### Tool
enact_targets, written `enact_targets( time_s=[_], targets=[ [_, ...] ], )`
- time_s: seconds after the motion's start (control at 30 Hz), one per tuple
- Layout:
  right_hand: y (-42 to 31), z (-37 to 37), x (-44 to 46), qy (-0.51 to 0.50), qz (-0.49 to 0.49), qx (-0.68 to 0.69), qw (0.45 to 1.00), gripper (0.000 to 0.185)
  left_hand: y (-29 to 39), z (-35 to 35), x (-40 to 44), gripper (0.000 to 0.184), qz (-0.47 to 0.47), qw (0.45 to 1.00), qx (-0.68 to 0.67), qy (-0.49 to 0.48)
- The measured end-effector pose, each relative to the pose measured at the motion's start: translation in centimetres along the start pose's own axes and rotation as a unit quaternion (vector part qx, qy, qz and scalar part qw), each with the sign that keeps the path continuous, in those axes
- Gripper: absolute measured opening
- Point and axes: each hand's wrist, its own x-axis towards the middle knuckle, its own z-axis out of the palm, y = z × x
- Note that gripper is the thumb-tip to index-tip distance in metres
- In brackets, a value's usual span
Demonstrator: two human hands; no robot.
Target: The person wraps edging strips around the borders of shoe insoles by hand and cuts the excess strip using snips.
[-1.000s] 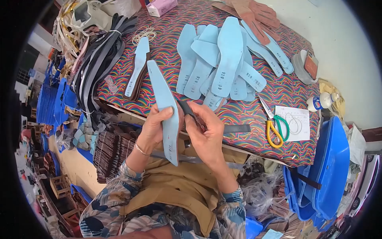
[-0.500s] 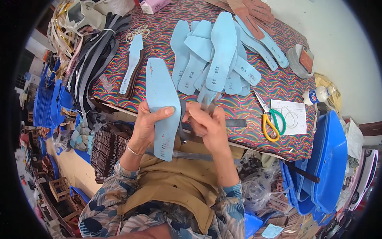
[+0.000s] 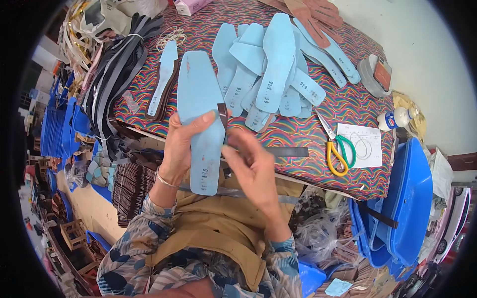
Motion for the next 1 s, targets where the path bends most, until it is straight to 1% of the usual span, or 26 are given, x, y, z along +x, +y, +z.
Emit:
enact_targets(
  time_s=[0.03,0.07,0.13,0.17,0.23,0.27,0.33,0.37,0.43,0.47,0.53,0.57,0.6,0.63,0.67,0.7,0.77,0.8,0.83,0.87,0.9,1.0],
  targets=[
    [0.7,0.3,-0.6,-0.008,0.015,0.030,0.999,0.025,0.3,0.3,0.0,0.022,-0.001,1.000,0.000,0.001],
    [0.9,0.1,-0.9,-0.007,0.016,0.030,0.999,0.025,0.6,0.8,0.0,0.023,-0.011,1.000,-0.013,0.001],
    [1.2,-0.5,-1.3,-0.041,-0.012,-0.081,0.996,0.031,0.6,0.9,0.1,0.024,-0.022,0.999,-0.025,0.000],
    [1.9,-0.3,-1.6,-0.042,-0.012,-0.081,0.996,0.031,0.4,0.7,0.2,0.024,-0.007,1.000,-0.031,0.002],
    [3.4,0.7,-2.2,0.009,-0.143,-0.135,0.980,0.030,0.2,0.5,0.3,0.024,0.009,0.999,-0.037,0.005],
    [3.5,0.9,-2.3,0.008,-0.143,-0.135,0.980,0.030,0.0,0.5,0.3,0.023,0.021,0.999,-0.028,0.007],
    [3.2,0.9,-2.3,0.034,-0.242,-0.188,0.951,0.023,-0.2,0.5,0.4,0.023,0.033,0.999,-0.019,0.007],
    [2.9,0.8,-2.3,0.035,-0.241,-0.188,0.951,0.023,-0.3,0.5,0.4,0.023,0.032,0.999,-0.012,0.011],
    [2.3,0.5,-2.1,0.008,-0.175,-0.150,0.973,0.019,-0.5,0.4,0.5,0.024,0.033,0.999,-0.004,0.015],
    [2.0,0.4,-2.0,0.008,-0.177,-0.150,0.973,0.019,-0.6,0.4,0.6,0.025,0.032,0.999,-0.017,0.012],
    [1.5,0.1,-1.8,0.008,-0.078,-0.134,0.988,0.018,-0.8,1.0,0.5,0.026,0.028,0.999,-0.030,0.007],
    [1.5,-0.1,-1.4,0.009,-0.080,-0.135,0.988,0.018,-0.6,1.6,0.3,0.028,0.008,0.998,-0.057,-0.011],
    [1.5,-0.1,-0.8,0.039,-0.082,-0.090,0.992,0.017,-0.6,2.1,0.1,0.030,-0.012,0.996,-0.083,-0.029],
    [1.5,-0.1,-0.2,0.068,-0.081,-0.045,0.993,0.017,-1.1,2.4,-0.3,0.030,-0.013,0.996,-0.081,-0.029],
    [0.8,-0.1,0.3,0.071,-0.078,-0.002,0.994,0.018,-1.9,2.7,-0.9,0.031,-0.026,0.996,-0.083,-0.035],
    [0.7,-0.1,0.3,0.070,-0.078,-0.002,0.994,0.018,-2.2,2.8,-1.1,0.032,-0.037,0.995,-0.084,-0.042],
    [0.5,0.1,0.3,0.059,-0.131,-0.088,0.986,0.017,-1.4,2.4,-1.0,0.032,-0.026,0.994,-0.099,-0.049],
    [0.8,-0.1,0.0,0.057,-0.132,-0.089,0.986,0.017,-1.2,2.1,-0.5,0.033,-0.022,0.994,-0.095,-0.057],
    [1.4,-0.3,-0.8,0.048,-0.129,-0.126,0.982,0.016,-0.9,1.7,-0.2,0.033,-0.017,0.994,-0.092,-0.063],
    [1.8,-0.4,-1.6,0.039,-0.126,-0.161,0.978,0.015,0.0,1.6,-0.1,0.034,-0.021,0.995,-0.082,-0.044],
    [1.8,-0.2,-2.3,0.041,-0.130,-0.168,0.976,0.012,0.0,1.5,-0.1,0.034,-0.021,0.996,-0.081,-0.042],
    [2.5,-0.5,-3.4,0.054,-0.130,-0.149,0.979,0.013,-0.6,1.3,-0.1,0.035,-0.038,0.995,-0.075,-0.060]
  ],
)
